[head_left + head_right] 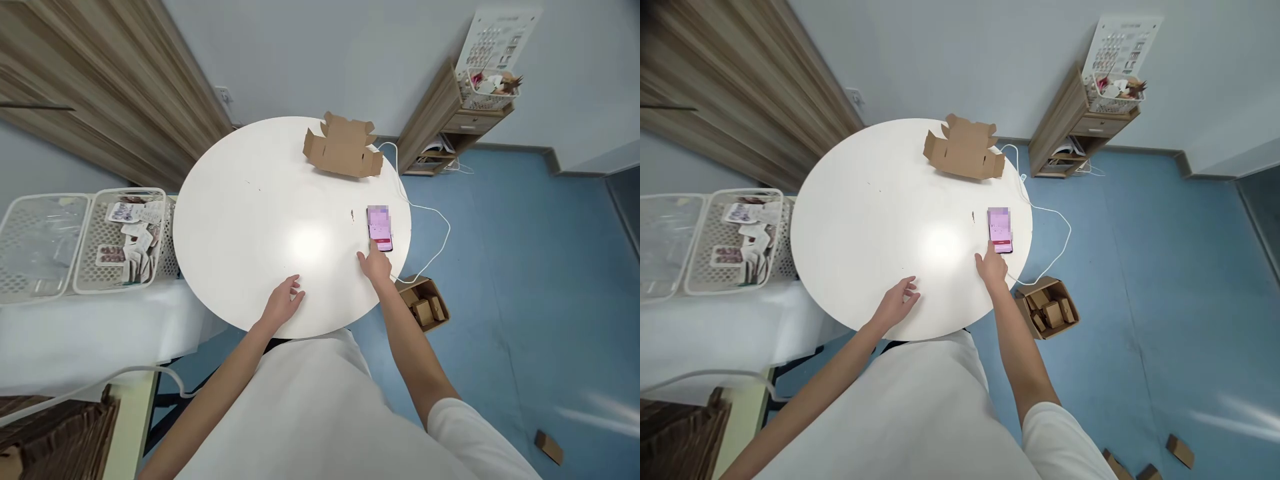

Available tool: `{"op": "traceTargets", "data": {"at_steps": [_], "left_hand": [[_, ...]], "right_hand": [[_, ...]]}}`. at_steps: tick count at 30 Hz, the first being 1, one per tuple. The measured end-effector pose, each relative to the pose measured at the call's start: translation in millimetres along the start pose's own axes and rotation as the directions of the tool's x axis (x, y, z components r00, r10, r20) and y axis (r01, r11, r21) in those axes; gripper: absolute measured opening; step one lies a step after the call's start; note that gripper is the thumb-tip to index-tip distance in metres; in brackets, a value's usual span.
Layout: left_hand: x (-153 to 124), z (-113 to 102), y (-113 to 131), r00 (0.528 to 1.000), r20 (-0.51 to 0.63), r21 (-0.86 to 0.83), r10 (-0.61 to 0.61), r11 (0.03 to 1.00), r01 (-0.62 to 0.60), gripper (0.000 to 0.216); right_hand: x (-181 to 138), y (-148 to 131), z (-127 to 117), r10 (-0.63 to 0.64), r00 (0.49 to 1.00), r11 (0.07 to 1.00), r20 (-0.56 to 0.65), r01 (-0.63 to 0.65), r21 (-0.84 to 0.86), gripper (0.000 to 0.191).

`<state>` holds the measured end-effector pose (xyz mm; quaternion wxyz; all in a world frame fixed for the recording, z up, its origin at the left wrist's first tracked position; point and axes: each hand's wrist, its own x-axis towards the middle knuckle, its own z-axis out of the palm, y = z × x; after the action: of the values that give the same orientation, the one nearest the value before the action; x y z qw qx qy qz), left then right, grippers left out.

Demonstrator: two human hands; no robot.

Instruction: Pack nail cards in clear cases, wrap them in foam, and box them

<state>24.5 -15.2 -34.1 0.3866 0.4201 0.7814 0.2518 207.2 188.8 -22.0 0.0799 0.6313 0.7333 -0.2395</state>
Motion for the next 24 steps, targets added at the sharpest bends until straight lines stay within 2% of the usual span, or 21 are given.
{"op": "traceTargets", "data": {"at_steps": [7, 14, 18, 24], "left_hand": [[23.7, 8.1, 17.9, 0.998, 0.025, 0.011, -0.063, 0.998, 0.063, 0.043], [22.6, -2.1, 7.8, 0.994, -0.017, 0.016, -0.110, 0.994, 0.110, 0.044], [15.5, -17.9, -6.7, 0.986, -0.085, -0.013, -0.141, 0.990, 0.140, 0.044], [-1.5, -52.8, -35.5, 0.958, -0.227, -0.073, -0.175, 0.984, 0.163, 0.043]], "right_hand": [[35.0, 3.0, -1.8, 0.023, 0.998, 1.000, 0.066, -0.022, -0.020, 0.060], [22.5, -1.6, 4.2, -0.042, 0.997, 0.999, 0.064, 0.041, 0.019, 0.055], [3.0, -22.4, 12.8, -0.168, 0.979, 0.986, 0.119, 0.165, 0.032, 0.049], [-27.4, -71.2, 34.8, -0.402, 0.884, 0.915, 0.240, 0.400, 0.059, 0.041]]}}
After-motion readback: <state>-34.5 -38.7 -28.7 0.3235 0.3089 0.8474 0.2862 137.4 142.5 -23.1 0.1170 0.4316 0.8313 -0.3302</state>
